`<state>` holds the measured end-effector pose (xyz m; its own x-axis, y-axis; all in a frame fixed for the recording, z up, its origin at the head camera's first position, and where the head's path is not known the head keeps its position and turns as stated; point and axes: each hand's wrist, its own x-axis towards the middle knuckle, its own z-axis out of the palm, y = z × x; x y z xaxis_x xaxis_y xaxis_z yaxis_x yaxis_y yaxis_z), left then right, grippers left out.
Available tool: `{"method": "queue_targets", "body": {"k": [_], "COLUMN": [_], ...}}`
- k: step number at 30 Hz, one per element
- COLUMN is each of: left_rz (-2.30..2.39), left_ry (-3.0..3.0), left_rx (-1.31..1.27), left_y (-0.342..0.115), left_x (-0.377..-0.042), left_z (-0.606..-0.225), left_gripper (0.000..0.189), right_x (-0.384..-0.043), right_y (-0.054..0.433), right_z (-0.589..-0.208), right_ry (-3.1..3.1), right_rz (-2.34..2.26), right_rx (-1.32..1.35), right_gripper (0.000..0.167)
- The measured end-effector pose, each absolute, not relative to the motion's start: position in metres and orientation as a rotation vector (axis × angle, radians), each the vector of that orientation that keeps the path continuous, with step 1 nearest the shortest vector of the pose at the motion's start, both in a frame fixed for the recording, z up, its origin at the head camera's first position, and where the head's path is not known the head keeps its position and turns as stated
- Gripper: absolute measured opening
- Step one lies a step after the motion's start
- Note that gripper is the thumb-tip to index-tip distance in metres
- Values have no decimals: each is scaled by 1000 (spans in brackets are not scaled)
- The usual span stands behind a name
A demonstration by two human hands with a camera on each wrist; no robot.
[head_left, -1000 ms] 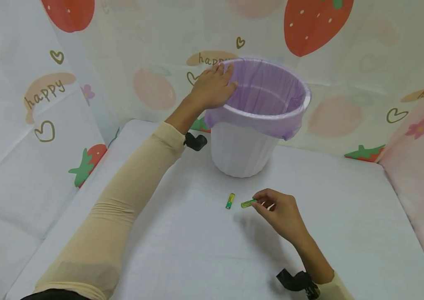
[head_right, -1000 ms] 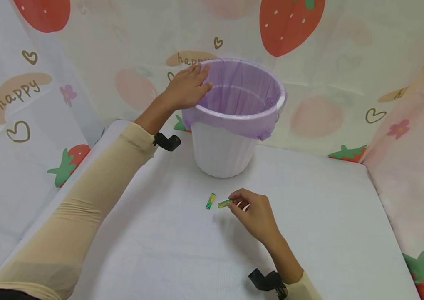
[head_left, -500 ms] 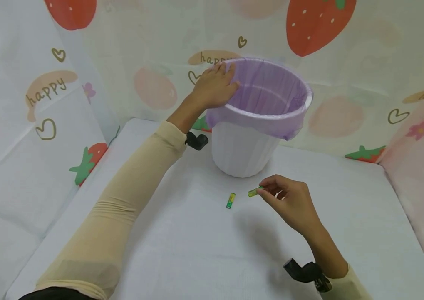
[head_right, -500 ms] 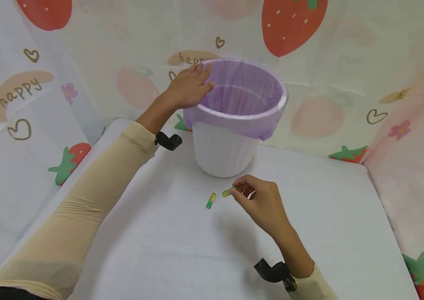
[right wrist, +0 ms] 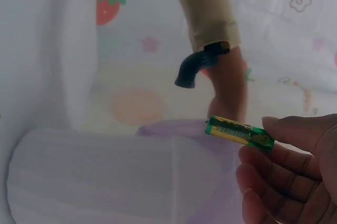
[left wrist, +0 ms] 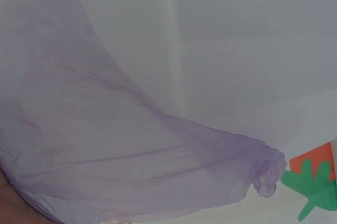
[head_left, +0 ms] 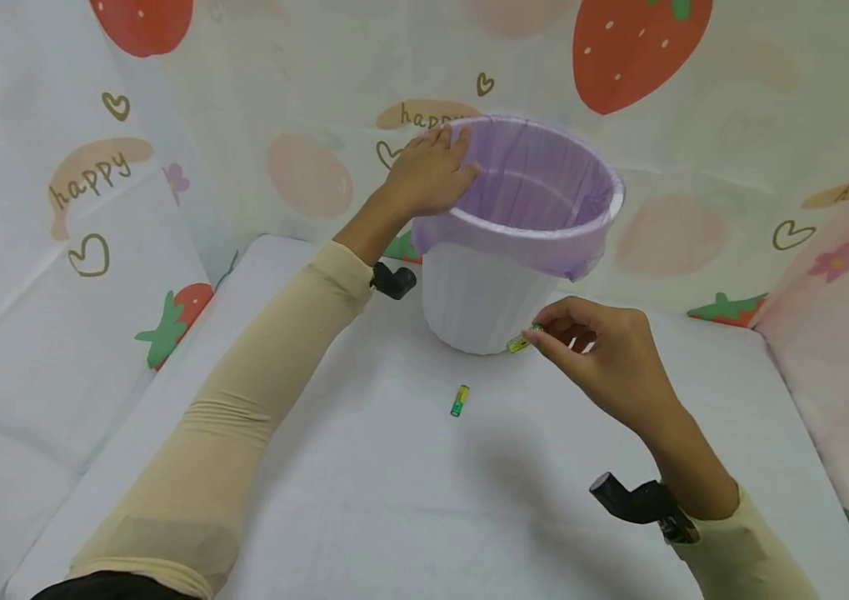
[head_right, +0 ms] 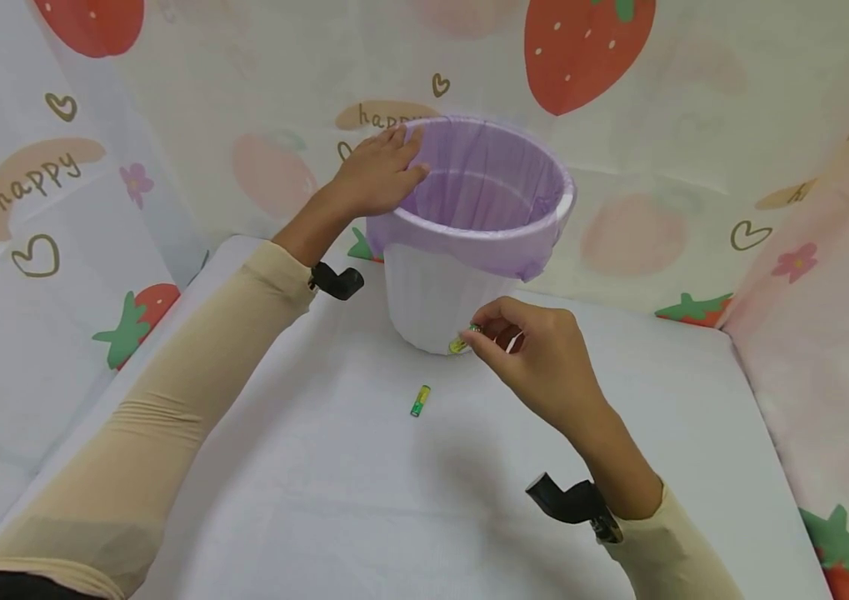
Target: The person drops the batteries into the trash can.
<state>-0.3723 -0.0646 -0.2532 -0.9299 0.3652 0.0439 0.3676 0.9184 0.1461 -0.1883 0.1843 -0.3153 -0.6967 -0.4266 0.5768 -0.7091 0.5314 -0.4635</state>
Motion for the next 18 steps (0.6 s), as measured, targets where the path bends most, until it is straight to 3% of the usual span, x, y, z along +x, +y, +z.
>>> {"method": "queue_targets", "body": {"k": [18], "left_rz": [-233], "left_ry": [-3067], "left_rx": [-573], "left_y": [-63], "left_x": [-374], "left_z": [-254], "left_gripper": [69], "right_x": [-228], "right_y": [183], "right_z": [-233], "right_ry": [-2351], "right_rz": [967], "right_rx": [940], "right_gripper": [12]}}
